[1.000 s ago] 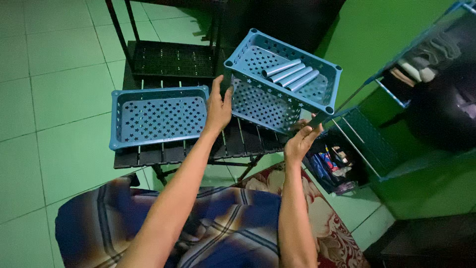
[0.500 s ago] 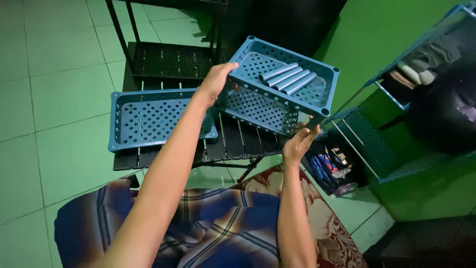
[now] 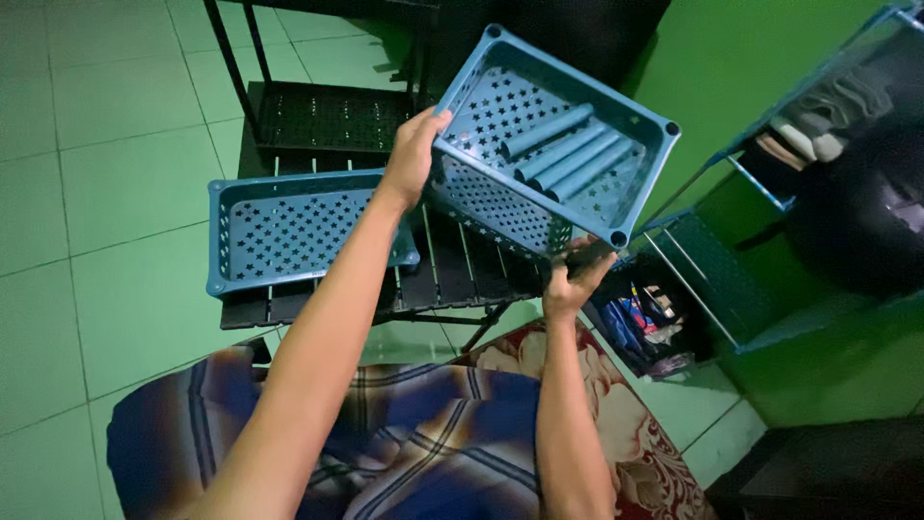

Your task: The person sits on the floor and takes apart a small blue plastic storage rack, pulling the perforated baskets off the connecting tubes and detaching the tubes. They then begin reassembling it, fitting the tubes back into the basket corners and stacking the baskets.

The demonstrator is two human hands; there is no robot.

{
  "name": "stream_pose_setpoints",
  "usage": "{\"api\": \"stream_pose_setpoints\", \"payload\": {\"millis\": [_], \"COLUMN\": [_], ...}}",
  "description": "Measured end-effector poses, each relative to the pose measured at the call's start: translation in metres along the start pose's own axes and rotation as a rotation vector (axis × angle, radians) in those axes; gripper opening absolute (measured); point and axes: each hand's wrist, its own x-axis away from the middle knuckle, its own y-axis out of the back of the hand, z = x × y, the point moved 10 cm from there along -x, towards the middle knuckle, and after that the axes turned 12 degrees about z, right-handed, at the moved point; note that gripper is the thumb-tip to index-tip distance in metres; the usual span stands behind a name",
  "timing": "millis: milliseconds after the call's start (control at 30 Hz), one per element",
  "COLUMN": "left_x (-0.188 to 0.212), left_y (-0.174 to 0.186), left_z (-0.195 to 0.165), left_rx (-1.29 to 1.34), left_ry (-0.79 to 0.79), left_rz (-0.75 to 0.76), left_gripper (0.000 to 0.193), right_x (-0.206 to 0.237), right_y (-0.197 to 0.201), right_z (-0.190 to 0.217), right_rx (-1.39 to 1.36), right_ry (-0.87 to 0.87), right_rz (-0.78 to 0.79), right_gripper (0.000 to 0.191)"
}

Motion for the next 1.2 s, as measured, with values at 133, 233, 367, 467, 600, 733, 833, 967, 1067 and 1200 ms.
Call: {"api": "stream_pose_setpoints", "payload": {"millis": [133, 233, 367, 467, 600, 733, 833, 967, 1067, 1200], "left_x": [-0.004, -0.006, -0.004, -0.001, -0.001, 0.001, 0.005, 0.012, 0.018, 0.034], "left_y": [-0.002, -0.002, 0.004, 0.012, 0.018, 0.024, 0.028, 0.036, 0.047, 0.072], "left_z": [-0.011, -0.013, -0.015, -0.018, -0.029, -0.036, -0.037, -0.038, -0.045, -0.050], "left_rx": [-0.029, -0.030, -0.033, -0.051, -0.109, -0.073, -0.003, 0.065, 0.092, 0.032], "left_ry": [-0.042, -0.041, -0.027, -0.009, -0.062, -0.122, -0.136, -0.103, -0.122, -0.137], "left_rz": [0.004, 0.002, -0.026, -0.064, -0.069, -0.104, -0.096, -0.085, -0.105, -0.194], "left_gripper": [0.040, 0.040, 0.038, 0.037, 0.036, 0.036, 0.037, 0.037, 0.035, 0.032], "right_x": [0.001, 0.000, 0.000, -0.001, -0.003, -0.002, 0.001, 0.003, 0.003, 0.009], "right_y": [-0.004, -0.006, -0.007, -0.010, -0.015, -0.017, -0.026, -0.025, -0.030, -0.033], "right_z": [0.011, 0.012, 0.012, 0.008, 0.004, 0.005, 0.006, 0.003, 0.004, 0.009], "right_rx": [0.095, 0.123, 0.255, 0.228, 0.225, 0.457, 0.778, 0.767, 0.705, 0.825], "right_ry": [0.068, 0.035, -0.017, -0.049, -0.086, -0.087, -0.073, -0.088, -0.079, 0.036], "right_rz": [0.000, 0.011, 0.002, 0.027, 0.079, 0.136, 0.252, 0.374, 0.490, 0.525], "right_gripper": [0.059, 0.055, 0.052, 0.053, 0.048, 0.042, 0.017, 0.027, 0.025, 0.019]}}
